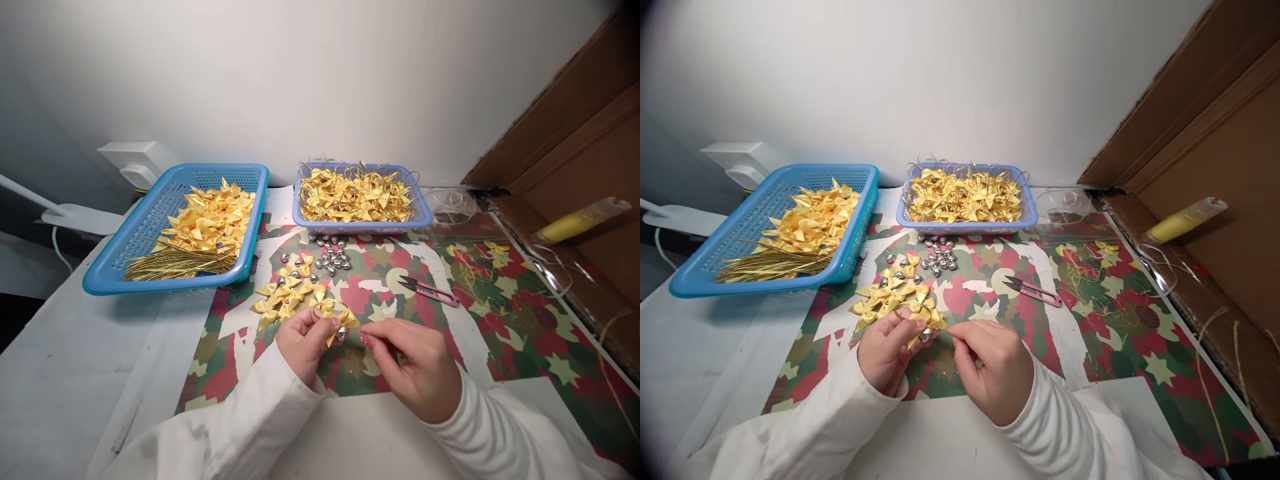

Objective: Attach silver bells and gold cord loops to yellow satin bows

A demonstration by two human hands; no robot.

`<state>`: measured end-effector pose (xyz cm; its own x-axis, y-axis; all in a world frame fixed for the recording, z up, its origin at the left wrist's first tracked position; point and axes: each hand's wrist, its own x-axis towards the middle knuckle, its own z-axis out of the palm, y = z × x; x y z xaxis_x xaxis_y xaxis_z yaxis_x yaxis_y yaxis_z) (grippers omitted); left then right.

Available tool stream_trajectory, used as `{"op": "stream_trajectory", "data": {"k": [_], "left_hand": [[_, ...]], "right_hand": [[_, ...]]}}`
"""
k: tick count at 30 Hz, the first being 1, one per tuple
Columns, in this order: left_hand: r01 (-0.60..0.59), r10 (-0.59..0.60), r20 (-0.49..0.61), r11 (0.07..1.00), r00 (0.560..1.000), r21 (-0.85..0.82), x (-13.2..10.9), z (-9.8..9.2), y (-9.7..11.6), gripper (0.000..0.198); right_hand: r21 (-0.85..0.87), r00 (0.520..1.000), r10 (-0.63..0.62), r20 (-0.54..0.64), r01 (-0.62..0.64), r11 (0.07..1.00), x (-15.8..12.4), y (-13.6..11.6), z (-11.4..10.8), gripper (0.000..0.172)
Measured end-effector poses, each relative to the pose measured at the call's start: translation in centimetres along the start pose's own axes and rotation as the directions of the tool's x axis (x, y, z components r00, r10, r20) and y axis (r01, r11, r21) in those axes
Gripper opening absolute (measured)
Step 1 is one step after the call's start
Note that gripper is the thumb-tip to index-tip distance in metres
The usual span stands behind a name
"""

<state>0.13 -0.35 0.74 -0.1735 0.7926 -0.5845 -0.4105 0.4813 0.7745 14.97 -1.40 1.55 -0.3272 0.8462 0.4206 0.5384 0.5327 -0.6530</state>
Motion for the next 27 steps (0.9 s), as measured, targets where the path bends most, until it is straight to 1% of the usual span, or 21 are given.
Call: {"op": "stream_trajectory", "data": {"k": [6, 13, 17, 22, 25, 27], "left_hand": [[-0.023, 0.023, 0.012, 0.999, 1.0, 0.036, 0.05, -0.09, -0.1, 0.024], [-0.03, 0.03, 0.017, 0.999, 0.999, -0.012, -0.2, 0.21, -0.11, 0.022], [-0.011, 0.011, 0.021, 1.0, 1.0, -0.021, -0.27, 0.24, -0.04, 0.022], [0.018, -0.018, 0.017, 1.0, 1.0, 0.015, -0.26, 0.17, 0.13, 0.02], [0.052, -0.052, 0.02, 0.999, 0.998, -0.011, -0.42, 0.27, 0.36, 0.019], [0.064, -0.062, 0.041, 0.997, 0.997, -0.032, -0.56, 0.34, 0.48, 0.02]], "right_hand": [[-0.008, 1.0, 0.004, -0.007, -0.004, 1.0, -0.08, -0.1, 0.02, 0.019], [-0.008, 0.999, 0.025, -0.026, -0.025, 1.0, -0.03, -0.24, 0.03, 0.018], [-0.004, 0.999, 0.028, -0.025, -0.028, 1.0, -0.06, -0.25, 0.04, 0.018], [0.01, 1.0, 0.016, -0.013, -0.016, 1.0, -0.02, -0.22, 0.03, 0.018], [0.023, 0.999, 0.033, -0.001, -0.033, 0.999, 0.01, -0.21, 0.01, 0.018], [0.036, 0.999, 0.054, -0.001, -0.054, 0.998, -0.02, -0.23, 0.01, 0.018]]}}
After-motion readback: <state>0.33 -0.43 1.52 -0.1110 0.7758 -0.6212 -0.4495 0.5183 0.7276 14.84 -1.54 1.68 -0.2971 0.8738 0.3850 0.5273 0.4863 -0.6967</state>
